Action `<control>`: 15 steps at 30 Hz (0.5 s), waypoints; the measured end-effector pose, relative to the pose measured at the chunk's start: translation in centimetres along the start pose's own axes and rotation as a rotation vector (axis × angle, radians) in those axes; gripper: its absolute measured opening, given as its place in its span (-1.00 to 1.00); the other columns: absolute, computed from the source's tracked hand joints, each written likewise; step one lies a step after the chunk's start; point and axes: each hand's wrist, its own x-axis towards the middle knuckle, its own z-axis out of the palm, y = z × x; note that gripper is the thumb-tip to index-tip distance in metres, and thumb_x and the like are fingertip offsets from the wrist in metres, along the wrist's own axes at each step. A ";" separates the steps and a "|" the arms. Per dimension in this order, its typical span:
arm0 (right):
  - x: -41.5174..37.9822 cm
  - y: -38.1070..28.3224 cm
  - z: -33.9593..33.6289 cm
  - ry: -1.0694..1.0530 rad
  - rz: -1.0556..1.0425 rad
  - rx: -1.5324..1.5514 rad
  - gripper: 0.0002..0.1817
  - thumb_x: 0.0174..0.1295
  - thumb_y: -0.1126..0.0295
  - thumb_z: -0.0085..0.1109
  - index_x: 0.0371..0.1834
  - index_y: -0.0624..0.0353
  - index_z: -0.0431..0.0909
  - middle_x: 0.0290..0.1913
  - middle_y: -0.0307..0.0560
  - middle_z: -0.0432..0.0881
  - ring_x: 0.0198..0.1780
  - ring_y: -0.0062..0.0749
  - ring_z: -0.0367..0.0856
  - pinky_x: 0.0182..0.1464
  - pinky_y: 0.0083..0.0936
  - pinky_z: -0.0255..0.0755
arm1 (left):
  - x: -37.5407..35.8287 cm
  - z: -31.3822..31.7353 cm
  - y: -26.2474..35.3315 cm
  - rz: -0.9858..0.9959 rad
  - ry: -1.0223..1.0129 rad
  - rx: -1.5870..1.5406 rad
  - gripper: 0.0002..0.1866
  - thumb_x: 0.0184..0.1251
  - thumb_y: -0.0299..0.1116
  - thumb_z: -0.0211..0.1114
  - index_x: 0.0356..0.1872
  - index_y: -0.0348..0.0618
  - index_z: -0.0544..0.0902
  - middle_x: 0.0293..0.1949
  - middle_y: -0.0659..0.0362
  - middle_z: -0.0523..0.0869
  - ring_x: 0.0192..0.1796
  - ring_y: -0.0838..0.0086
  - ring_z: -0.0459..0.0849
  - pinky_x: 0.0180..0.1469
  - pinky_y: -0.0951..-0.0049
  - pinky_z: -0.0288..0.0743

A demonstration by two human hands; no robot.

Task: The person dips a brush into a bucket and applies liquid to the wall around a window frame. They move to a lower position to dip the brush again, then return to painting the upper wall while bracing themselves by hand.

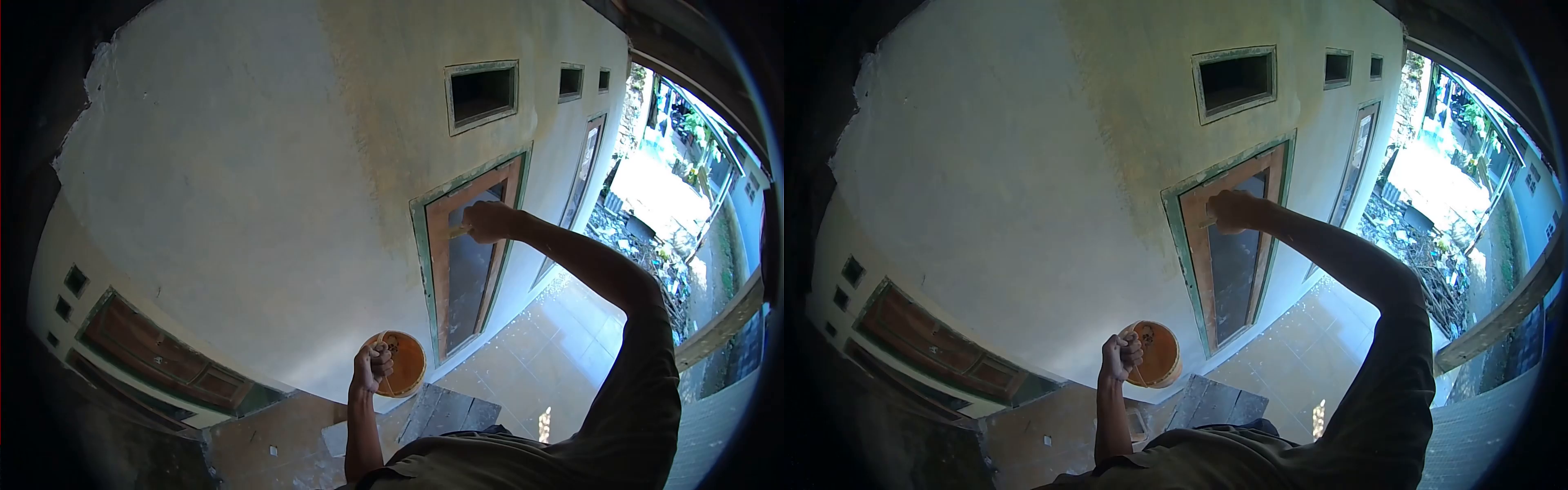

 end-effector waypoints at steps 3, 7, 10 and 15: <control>0.7 -1.6 -0.7 0.004 -0.044 -0.008 -0.74 -0.08 0.54 0.06 -0.28 0.34 0.59 -0.30 0.25 0.63 -0.16 0.01 0.64 -0.09 -0.19 0.50 | 0.1 0.1 -0.1 0.006 0.005 -0.001 -0.86 0.01 -0.30 -0.07 -0.43 -0.09 0.39 -0.73 0.44 0.05 -0.74 0.69 -0.02 -0.69 0.60 -0.08; 4.1 -2.1 -2.3 -0.026 -0.159 -0.047 -0.69 0.02 0.40 0.19 -0.14 0.26 0.60 -0.21 0.15 0.63 -0.11 -0.07 0.62 -0.06 -0.28 0.50 | -0.2 0.6 -0.1 0.009 0.018 -0.005 -0.94 0.02 -0.32 -0.09 -0.55 0.04 0.25 -0.75 0.45 0.04 -0.74 0.70 -0.05 -0.69 0.60 -0.09; 5.4 -4.1 -4.1 -0.056 -0.136 -0.039 -0.66 0.01 0.43 0.19 -0.10 0.27 0.59 -0.10 0.15 0.60 -0.03 -0.12 0.59 -0.04 -0.31 0.49 | -0.2 0.5 -0.2 0.011 0.016 -0.020 -0.95 0.02 -0.32 -0.09 -0.55 0.04 0.26 -0.74 0.46 0.04 -0.74 0.70 -0.05 -0.68 0.59 -0.09; 7.7 -6.0 -10.0 -0.017 -0.024 0.001 -0.59 -0.03 0.49 0.15 -0.02 0.28 0.57 -0.12 0.17 0.61 -0.27 -0.16 0.64 -0.27 -0.38 0.57 | -0.3 -0.1 -0.4 0.033 -0.001 -0.033 -0.96 0.03 -0.32 -0.08 -0.53 0.02 0.30 -0.74 0.46 0.04 -0.74 0.69 -0.04 -0.68 0.60 -0.09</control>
